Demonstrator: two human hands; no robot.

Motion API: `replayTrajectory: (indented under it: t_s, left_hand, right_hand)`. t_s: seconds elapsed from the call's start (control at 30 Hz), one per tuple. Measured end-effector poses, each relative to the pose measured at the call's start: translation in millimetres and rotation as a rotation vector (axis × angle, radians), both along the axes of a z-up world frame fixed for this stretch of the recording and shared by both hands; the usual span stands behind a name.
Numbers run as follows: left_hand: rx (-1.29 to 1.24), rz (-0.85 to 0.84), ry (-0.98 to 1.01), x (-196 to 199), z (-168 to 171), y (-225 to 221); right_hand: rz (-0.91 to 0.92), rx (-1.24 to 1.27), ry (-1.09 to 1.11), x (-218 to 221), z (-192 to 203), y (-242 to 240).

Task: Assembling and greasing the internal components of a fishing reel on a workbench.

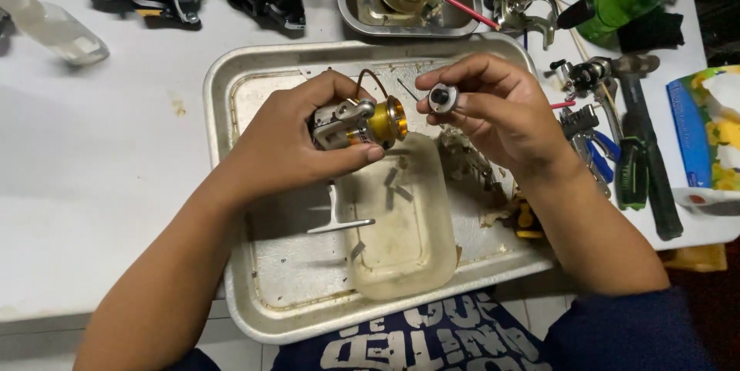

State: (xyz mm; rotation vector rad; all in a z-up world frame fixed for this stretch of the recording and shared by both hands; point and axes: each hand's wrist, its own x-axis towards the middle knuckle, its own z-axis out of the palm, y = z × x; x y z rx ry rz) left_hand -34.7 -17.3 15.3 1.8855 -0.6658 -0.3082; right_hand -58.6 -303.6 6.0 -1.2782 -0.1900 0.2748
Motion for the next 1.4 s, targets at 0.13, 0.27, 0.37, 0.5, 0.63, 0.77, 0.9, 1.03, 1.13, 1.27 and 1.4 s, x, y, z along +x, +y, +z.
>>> replayTrajectory:
  t_s: [0.13,0.27,0.37,0.5,0.63,0.77,0.9,1.03,1.13,1.27,1.4]
  left_hand:
    - [0.051,-0.003,-0.014,-2.8,-1.1,-2.2]
    - [0.036,0.005,-0.078,-3.9,-5.7,-4.6]
    - [0.071,0.040,-0.006,-4.7,0.0,-6.3]
    - [0.049,0.031,-0.066,-3.7,-4.9,-6.6]
    - [0.049,0.021,-0.074,-3.7,-6.9,-7.1]
    - [0.067,0.015,-0.078,-2.8,-7.2,-7.9]
    - [0.063,0.015,-0.091,-3.3,-7.8,-7.8]
    - [0.066,0.008,-0.092,-3.1,-8.3,-7.4]
    - [0.049,0.000,-0.118,-2.5,-9.8,-7.4]
    - [0.065,0.008,-0.109,-2.3,-9.5,-7.2]
    - [0.066,-0.001,-0.128,-1.3,-12.0,-7.3]
  right_hand:
    - [0.007,0.068,-0.021,0.9,-8.2,-0.8]
    - [-0.014,0.016,0.007,-0.3,-8.1,1.2]
    - [0.030,0.015,-0.033,-1.9,-9.0,2.0]
    - [-0.019,-0.093,-0.112,-6.2,-8.4,6.3]
    - [-0.046,-0.265,-0.297,-9.5,-9.4,8.2]
    - [-0.063,-0.390,-0.404,-12.9,-5.3,12.5]
    - [-0.076,-0.524,-0.459,-15.6,2.7,18.5]
    - [-0.089,-0.541,-0.497,-16.8,2.7,20.5]
    - [-0.108,-0.540,-0.536,-16.8,0.4,20.9]
    - [-0.125,-0.596,-0.669,-19.4,-1.3,21.4]
    - [-0.161,-0.712,-0.816,-17.7,-3.7,19.1]
